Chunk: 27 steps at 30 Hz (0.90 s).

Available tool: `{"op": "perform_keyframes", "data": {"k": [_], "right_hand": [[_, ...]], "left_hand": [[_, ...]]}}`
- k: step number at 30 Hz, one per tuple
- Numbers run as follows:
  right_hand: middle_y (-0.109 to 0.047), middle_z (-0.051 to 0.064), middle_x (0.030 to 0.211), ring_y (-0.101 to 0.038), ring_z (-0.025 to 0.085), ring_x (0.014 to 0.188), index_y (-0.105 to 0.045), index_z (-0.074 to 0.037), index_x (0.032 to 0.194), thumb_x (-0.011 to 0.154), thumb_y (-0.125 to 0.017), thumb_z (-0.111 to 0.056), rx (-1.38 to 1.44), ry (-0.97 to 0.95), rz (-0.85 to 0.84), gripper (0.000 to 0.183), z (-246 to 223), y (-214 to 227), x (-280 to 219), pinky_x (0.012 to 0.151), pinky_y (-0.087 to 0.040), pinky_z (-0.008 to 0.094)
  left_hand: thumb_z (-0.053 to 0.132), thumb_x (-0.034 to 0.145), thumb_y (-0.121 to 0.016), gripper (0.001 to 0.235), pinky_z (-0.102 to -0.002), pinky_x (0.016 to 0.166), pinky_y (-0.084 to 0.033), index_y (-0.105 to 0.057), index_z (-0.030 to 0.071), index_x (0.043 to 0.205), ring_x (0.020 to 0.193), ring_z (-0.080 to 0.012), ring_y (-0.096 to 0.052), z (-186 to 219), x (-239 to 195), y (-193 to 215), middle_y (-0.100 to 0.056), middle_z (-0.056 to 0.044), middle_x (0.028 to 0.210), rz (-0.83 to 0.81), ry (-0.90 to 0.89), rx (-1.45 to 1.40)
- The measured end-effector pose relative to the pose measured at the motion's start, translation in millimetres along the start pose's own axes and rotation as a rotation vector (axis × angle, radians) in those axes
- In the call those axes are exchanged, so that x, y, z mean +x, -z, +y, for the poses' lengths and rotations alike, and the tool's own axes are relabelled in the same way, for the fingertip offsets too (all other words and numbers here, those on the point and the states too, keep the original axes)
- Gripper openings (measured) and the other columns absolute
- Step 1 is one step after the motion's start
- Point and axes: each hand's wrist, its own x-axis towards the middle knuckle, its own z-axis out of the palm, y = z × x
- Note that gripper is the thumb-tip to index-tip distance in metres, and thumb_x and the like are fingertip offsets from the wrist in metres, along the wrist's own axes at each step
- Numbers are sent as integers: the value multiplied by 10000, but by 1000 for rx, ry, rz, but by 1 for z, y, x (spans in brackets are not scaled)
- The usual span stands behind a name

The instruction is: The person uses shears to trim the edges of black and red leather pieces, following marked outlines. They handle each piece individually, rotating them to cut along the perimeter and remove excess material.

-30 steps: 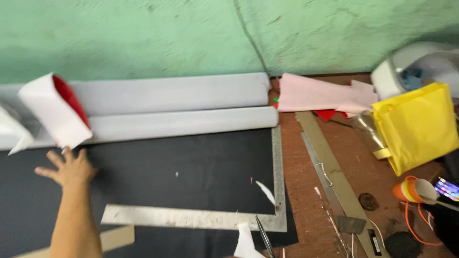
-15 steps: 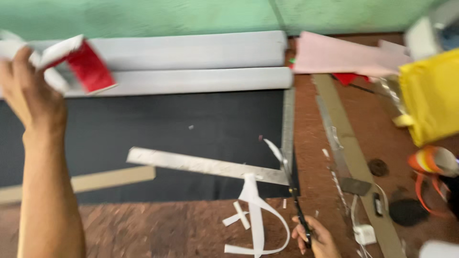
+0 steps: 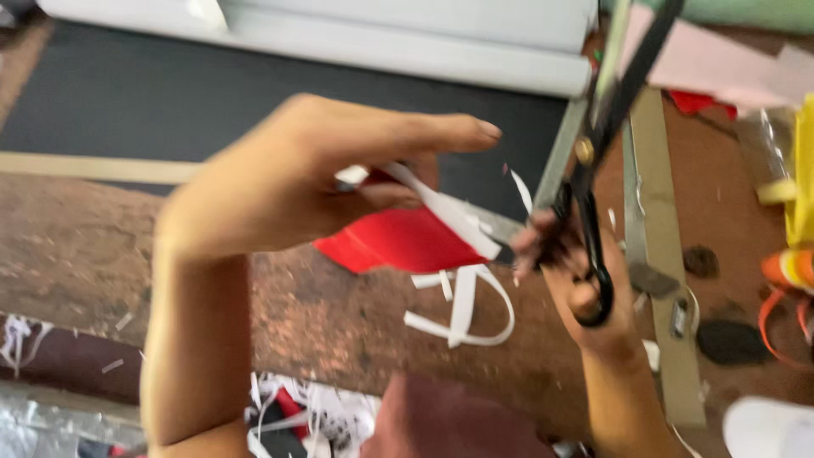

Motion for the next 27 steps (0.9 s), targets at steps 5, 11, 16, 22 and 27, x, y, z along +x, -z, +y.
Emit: {"op": "perform_keyframes", "data": {"k": [5, 11, 16, 22, 27], "right_hand": [[-665, 80, 1149, -651, 122, 1017, -600, 17, 1265, 808, -865, -104, -221, -215, 201, 542, -3, -49, -5, 865, -535, 252], [-676, 57, 1059, -651, 112, 924, -629, 24, 1205, 823, -795, 23, -258, -311, 504, 416, 23, -50, -41, 822, -529, 224], [-658, 62, 1029, -660, 140, 884, -596, 7, 1204, 923, -708, 55, -43, -244, 598, 306, 37, -52, -35, 816, -551, 273], [-658, 48, 971, -636, 150, 787, -571, -6, 1189, 945, -690, 46, -69, -266, 474, 276, 55, -73, -35, 707, -544, 288], [-665, 51, 968, -617, 142, 800, -570, 20, 1226, 966, -680, -31, -65, -277, 356, 287, 59, -77, -41, 705, -510, 270]], "left_hand": [[-93, 848, -767, 736, -222, 758, -556, -512, 145, 1496, 837, -98, -575, -4, -11, -96, -675, -39, 1192, 250, 301, -466], [-1, 1041, -667, 416, -257, 903, -582, -556, 89, 1432, 1015, -126, -676, 9, -88, -195, -652, -64, 1138, 1002, 698, 7], [195, 1034, -622, 1035, -357, 802, -602, 149, 331, 1712, 926, -273, -712, 43, -112, -271, -725, -129, 1064, 575, 929, -1214], [229, 897, -688, 958, -383, 865, -602, -81, 360, 1627, 1203, -244, -620, 6, -83, -280, -522, -71, 1449, 1294, 519, -1749], [-59, 871, -709, 800, -418, 1031, -559, -396, 159, 1573, 1244, -259, -602, 2, -65, -245, -507, -152, 1484, 1381, 438, -1458]]}}
